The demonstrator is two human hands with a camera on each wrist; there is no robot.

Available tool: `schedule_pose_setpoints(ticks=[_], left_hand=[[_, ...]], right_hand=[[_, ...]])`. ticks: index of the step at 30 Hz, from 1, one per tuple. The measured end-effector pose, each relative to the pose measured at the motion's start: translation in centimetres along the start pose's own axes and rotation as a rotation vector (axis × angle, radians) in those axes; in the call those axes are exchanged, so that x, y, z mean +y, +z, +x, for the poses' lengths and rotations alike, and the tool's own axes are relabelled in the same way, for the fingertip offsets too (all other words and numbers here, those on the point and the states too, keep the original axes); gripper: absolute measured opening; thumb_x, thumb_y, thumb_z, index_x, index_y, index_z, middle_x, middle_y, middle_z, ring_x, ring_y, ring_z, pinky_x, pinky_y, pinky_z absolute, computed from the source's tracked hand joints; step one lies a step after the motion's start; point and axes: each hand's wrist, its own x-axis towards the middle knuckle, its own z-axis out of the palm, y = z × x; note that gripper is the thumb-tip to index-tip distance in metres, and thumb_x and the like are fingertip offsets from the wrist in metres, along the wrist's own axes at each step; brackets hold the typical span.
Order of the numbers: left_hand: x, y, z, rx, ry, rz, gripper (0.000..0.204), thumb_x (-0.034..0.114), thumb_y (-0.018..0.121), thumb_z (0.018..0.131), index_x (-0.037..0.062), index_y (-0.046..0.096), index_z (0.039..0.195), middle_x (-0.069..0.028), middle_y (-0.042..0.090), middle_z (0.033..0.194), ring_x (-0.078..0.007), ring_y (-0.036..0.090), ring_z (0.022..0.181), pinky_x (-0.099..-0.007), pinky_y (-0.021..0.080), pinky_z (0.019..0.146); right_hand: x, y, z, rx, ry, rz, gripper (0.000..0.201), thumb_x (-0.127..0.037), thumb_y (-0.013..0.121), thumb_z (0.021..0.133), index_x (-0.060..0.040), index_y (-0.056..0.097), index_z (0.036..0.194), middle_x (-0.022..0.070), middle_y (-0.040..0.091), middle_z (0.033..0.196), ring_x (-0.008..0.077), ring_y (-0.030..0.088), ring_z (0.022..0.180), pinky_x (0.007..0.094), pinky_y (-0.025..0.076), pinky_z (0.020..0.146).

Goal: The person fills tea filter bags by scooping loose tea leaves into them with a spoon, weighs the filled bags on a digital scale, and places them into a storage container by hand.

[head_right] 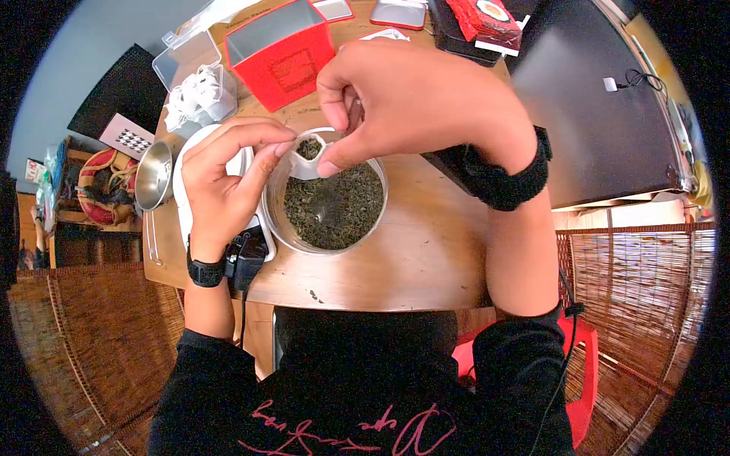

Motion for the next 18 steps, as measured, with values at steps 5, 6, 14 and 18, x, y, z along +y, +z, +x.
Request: schedule_pose_setpoints(ticks=[5, 6, 14, 18], left_hand=[[0.0, -0.4, 0.2, -0.007, -0.015, 0.093, 0.012, 0.002, 0.077, 0.082, 0.0024, 0.076, 0.094, -0.0104, 0.075, 0.091, -0.0256, 0.071, 0.084, -0.0339, 0.054, 0.078], [0.0, -0.3, 0.1, -0.010, -0.022, 0.095, 0.012, 0.002, 0.077, 0.082, 0.0024, 0.076, 0.094, -0.0104, 0.075, 0.091, -0.0256, 0.071, 0.084, -0.0339, 0.054, 0.078], [-0.5, -0.5, 0.3, 0.000, 0.050, 0.074, 0.020, 0.008, 0.079, 0.073, 0.0031, 0.076, 0.092, -0.0107, 0.074, 0.094, -0.0275, 0.070, 0.087, -0.0356, 0.053, 0.080], [-0.8, -0.4, 0.1, -0.006, -0.004, 0.127, 0.017, 0.008, 0.080, 0.072, 0.0037, 0.078, 0.088, -0.0091, 0.074, 0.095, -0.0262, 0.070, 0.088, -0.0362, 0.054, 0.080]], right_hand=[[1.1, 1.0, 0.7, 0.134, -0.124, -0.164, 0.036, -0.023, 0.092, 0.070, -0.0045, 0.064, 0.086, 0.0060, 0.066, 0.082, 0.0207, 0.067, 0.083, 0.0341, 0.052, 0.074], [1.4, 1.5, 0.8, 0.204, -0.180, -0.194, 0.038, -0.029, 0.092, 0.068, -0.0059, 0.067, 0.084, 0.0084, 0.069, 0.085, 0.0272, 0.069, 0.089, 0.0388, 0.053, 0.078], [0.8, 2.7, 1.5, 0.218, -0.141, -0.288, 0.023, -0.019, 0.087, 0.071, -0.0101, 0.071, 0.085, 0.0074, 0.071, 0.090, 0.0291, 0.069, 0.094, 0.0407, 0.054, 0.083], [1.3, 2.2, 1.9, 0.212, -0.147, -0.266, 0.016, -0.016, 0.084, 0.072, -0.0100, 0.072, 0.080, 0.0082, 0.070, 0.088, 0.0287, 0.069, 0.091, 0.0408, 0.054, 0.081]])
